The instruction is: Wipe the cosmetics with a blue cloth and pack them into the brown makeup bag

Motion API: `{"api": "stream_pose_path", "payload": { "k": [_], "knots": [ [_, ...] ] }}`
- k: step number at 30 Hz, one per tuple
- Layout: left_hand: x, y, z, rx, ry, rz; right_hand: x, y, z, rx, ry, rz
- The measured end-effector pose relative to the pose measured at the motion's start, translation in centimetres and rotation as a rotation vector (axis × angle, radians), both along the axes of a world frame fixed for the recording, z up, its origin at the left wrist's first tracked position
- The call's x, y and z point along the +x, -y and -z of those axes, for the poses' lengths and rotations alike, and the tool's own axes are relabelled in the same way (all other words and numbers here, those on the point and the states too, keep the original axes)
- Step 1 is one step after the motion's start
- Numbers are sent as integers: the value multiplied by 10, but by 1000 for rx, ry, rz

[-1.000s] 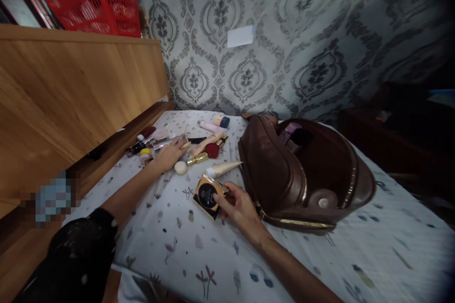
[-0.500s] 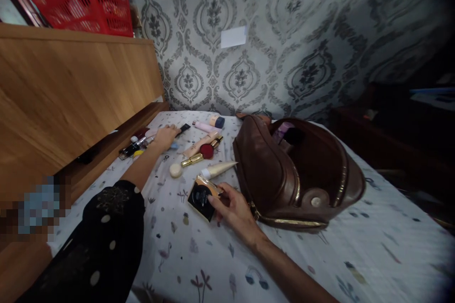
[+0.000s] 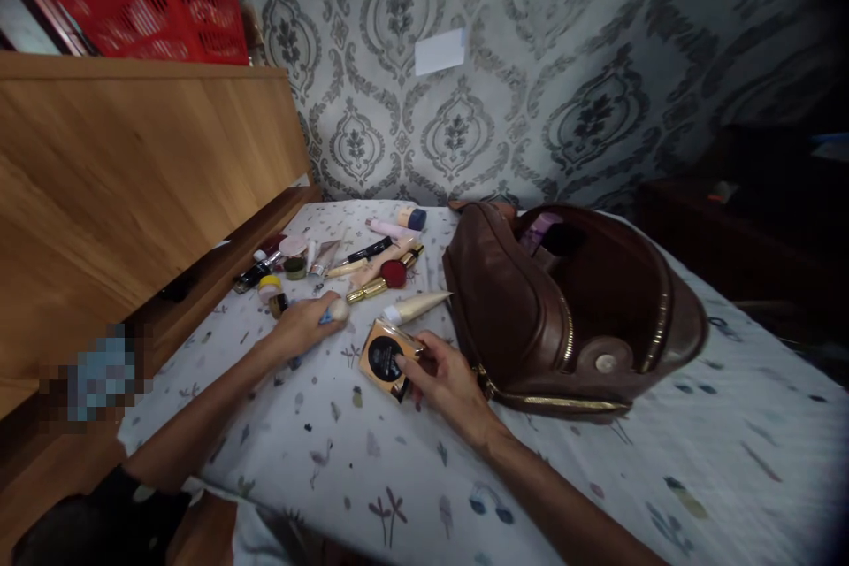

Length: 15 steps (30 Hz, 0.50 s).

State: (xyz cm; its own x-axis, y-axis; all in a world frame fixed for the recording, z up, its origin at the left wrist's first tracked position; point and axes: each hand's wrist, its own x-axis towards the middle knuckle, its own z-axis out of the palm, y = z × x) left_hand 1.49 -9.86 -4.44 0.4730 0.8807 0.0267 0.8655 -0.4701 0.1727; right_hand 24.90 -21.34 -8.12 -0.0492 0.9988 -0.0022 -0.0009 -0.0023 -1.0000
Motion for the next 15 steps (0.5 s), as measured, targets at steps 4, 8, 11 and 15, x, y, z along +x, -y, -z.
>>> {"api": "stream_pose_path", "payload": {
  "k": [4, 8, 11, 15],
  "knots": [
    [7, -16, 13, 172, 228, -138, 0, 0, -1, -7, 19, 15],
    [1, -37, 14, 233, 267, -252, 0, 1, -1, 3, 20, 15],
    [-5, -49, 14, 225, 252, -252, 0, 1, -1, 12, 37, 11],
    [-4, -63, 13, 228, 270, -242, 0, 1, -3, 24, 17, 2]
  ]
}}
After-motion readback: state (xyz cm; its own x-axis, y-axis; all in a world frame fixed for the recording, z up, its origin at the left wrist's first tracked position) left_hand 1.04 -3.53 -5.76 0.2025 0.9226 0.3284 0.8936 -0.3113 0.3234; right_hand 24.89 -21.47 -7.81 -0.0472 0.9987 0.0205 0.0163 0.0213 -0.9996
